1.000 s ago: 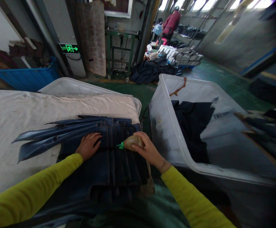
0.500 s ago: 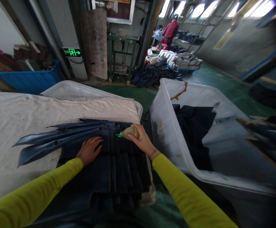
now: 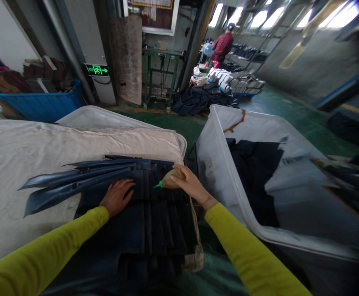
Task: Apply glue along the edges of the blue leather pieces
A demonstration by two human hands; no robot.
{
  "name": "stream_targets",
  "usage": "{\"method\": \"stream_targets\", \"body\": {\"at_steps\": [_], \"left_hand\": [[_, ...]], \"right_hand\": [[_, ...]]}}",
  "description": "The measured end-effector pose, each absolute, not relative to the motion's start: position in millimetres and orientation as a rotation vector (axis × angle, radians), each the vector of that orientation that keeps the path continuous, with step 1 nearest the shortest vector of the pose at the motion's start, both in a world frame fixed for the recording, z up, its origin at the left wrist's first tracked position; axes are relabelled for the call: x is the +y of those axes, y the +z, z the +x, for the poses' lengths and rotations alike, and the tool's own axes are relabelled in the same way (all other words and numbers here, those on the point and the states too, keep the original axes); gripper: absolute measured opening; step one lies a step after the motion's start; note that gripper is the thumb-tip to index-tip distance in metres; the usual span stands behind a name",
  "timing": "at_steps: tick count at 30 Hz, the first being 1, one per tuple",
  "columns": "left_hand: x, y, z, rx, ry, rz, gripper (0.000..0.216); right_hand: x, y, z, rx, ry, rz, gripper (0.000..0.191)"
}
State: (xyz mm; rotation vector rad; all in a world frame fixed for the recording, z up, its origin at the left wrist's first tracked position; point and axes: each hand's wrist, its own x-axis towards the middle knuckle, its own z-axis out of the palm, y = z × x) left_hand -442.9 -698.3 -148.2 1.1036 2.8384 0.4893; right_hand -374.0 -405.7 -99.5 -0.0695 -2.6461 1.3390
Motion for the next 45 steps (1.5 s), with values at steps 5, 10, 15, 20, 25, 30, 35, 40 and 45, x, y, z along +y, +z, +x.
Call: {"method": "stream_targets", "body": {"at_steps": [5,10,15,20,25,30,35,40,45], "left_hand": [[-699,-149,-443,2.851,0.495,1.107,0.032],[-699,-147,-442,2.846,0.502,1.114,0.033],[-698,-147,-442,2.848,0.497,1.098,0.033],[-699,-148,-443,2.837,0.514,1.098,0.033],[-699,-147,-443,2.83,0.517,1.116,0.033],[-700,-148,-443,2.838,0.512,1.121,0.032],[-700,-148,-443,2.838,0.518,1.11,0.032],[-699,-147,-442,2.842,0.512,1.1,0.032],[-699,-148,-443,2.854,0.524,1.113,0.032]], "right_hand": [[-406,-96,-368,-2.612,1.452,-0.151,0.04],[-419,-102,-371,-2.545,1.355,-0.054,0.041],[-425,-110,-374,-2.52,1.274,0.012,0.039],[-426,-115,-387,-2.478,1.215,0.016,0.04],[-428,-116,-401,-2.445,1.154,-0.018,0.039],[-428,-112,-406,-2.437,1.14,-0.03,0.04],[-426,-112,-396,-2.482,1.206,-0.046,0.04],[-422,-109,-377,-2.559,1.348,-0.108,0.038],[-419,-99,-361,-2.649,1.544,-0.205,0.039]]}}
